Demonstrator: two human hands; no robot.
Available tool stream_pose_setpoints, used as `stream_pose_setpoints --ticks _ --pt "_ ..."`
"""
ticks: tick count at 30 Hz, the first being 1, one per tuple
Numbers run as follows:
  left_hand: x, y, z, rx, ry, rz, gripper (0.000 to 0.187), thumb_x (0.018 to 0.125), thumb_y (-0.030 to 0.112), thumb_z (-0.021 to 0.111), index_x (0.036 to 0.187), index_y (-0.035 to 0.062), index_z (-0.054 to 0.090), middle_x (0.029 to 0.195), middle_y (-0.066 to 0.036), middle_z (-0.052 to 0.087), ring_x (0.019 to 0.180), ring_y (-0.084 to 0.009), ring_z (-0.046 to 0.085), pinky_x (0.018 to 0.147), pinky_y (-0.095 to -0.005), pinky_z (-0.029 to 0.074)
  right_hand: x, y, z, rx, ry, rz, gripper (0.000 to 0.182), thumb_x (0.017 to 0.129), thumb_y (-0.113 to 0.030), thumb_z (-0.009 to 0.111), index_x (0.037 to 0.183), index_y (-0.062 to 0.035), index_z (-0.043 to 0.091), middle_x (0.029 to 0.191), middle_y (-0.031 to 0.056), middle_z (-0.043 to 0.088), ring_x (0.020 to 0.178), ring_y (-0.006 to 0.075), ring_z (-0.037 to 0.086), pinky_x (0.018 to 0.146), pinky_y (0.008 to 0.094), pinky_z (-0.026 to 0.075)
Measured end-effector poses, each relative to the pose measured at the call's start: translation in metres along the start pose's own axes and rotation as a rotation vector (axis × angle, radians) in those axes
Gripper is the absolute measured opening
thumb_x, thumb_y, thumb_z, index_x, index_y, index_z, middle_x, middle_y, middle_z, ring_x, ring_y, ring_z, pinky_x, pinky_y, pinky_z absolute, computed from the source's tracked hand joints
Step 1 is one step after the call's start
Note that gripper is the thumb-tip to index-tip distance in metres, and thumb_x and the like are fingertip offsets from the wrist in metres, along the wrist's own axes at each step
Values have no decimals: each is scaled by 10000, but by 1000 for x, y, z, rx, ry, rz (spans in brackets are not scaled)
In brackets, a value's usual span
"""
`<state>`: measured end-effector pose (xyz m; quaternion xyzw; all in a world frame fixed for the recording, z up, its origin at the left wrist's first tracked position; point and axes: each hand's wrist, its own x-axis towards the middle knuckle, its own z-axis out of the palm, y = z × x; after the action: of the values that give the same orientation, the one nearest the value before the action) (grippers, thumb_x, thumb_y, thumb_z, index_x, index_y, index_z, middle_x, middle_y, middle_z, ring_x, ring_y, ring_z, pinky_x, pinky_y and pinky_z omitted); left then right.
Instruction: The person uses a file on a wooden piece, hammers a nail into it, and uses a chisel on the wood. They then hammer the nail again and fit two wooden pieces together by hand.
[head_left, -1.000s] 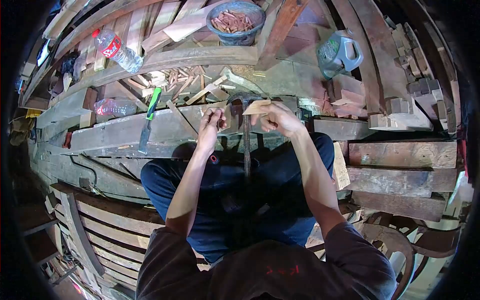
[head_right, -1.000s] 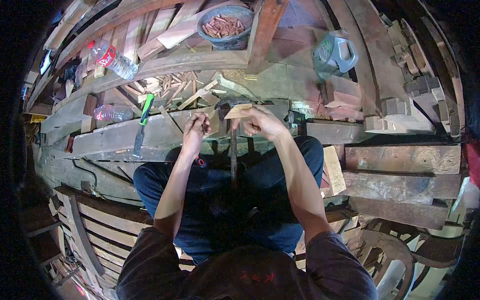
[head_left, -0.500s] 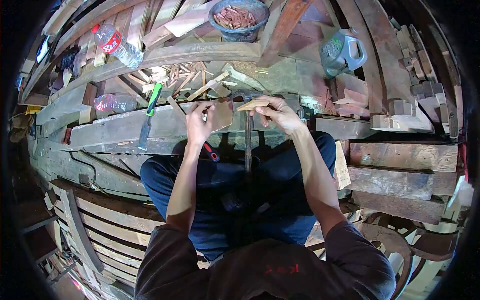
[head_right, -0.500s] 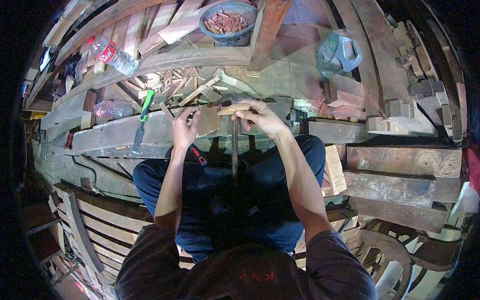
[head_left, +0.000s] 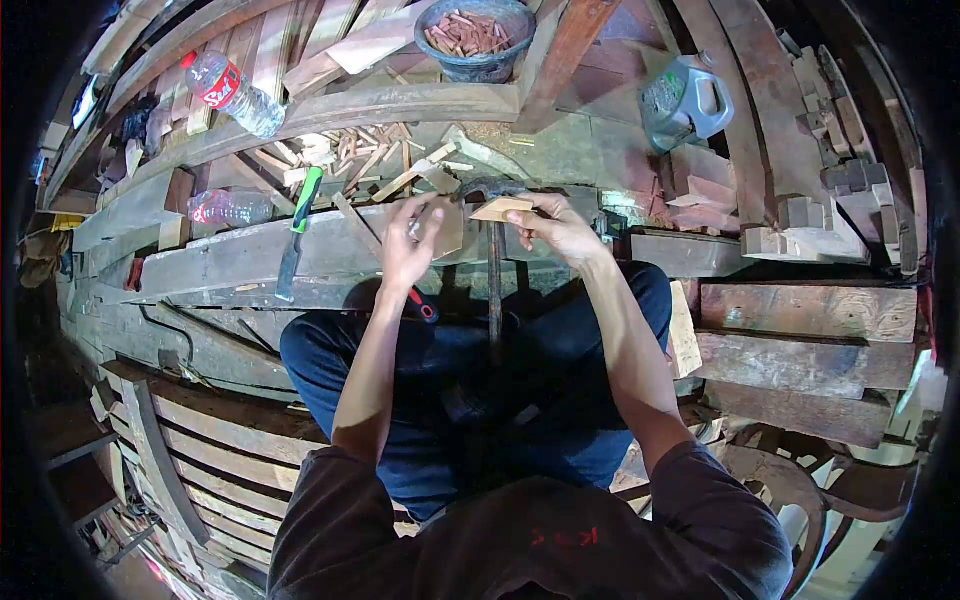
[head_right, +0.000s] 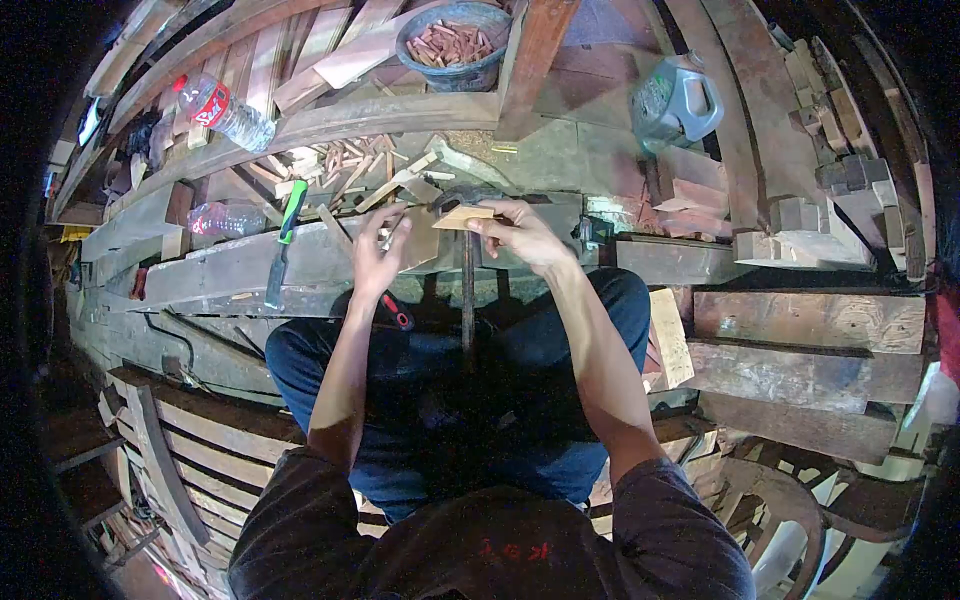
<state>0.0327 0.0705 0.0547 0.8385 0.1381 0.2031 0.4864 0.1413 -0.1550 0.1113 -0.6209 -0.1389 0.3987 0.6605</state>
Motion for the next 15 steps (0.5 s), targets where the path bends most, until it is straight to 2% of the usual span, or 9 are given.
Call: stream_pose_setpoints --ticks 1,4,5,6,10,15 --pt "0 0 2 -249 -121 -127 292 948 250 664 1207 115 674 1039 -56 668 921 -166 621 826 -301 475 1 2 0 -26 -8 5 194 928 -171 707 1034 -9 701 725 -28 573 593 53 505 540 235 443" --pt "-5 10 10 -591 -239 -60 249 960 185 649 1186 84 678 1028 -26 664 883 -103 599 778 -254 469 3 6 4 -94 -36 20 182 928 -144 699 1042 -2 701 743 -21 591 598 51 501 534 232 436" --pt "-9 7 15 -654 -288 -77 226 944 132 669 1157 57 686 979 1 662 826 -71 570 757 -223 453 3 5 5 -116 -49 23 177 927 -137 697 1042 -1 701 749 -19 596 600 50 501 533 233 434" --pt "-9 5 19 -594 -312 -100 207 920 106 703 1117 46 691 924 16 661 790 -52 539 741 -212 441 3 2 8 -138 -61 27 172 926 -129 694 1041 0 702 754 -18 601 602 50 501 532 233 433" --pt "-15 -5 25 -558 -336 -128 157 909 129 729 1033 39 696 904 16 660 774 -43 531 719 -219 437 3 3 9 -132 -63 32 177 937 -144 685 1055 -12 689 759 -19 601 611 50 505 533 231 432" --pt "-10 3 17 -651 -271 -190 111 905 93 727 997 36 700 872 24 645 787 -40 543 717 -220 437 4 -2 5 142 86 37 146 960 -150 653 1013 -17 681 774 9 604 632 73 532 537 244 440"
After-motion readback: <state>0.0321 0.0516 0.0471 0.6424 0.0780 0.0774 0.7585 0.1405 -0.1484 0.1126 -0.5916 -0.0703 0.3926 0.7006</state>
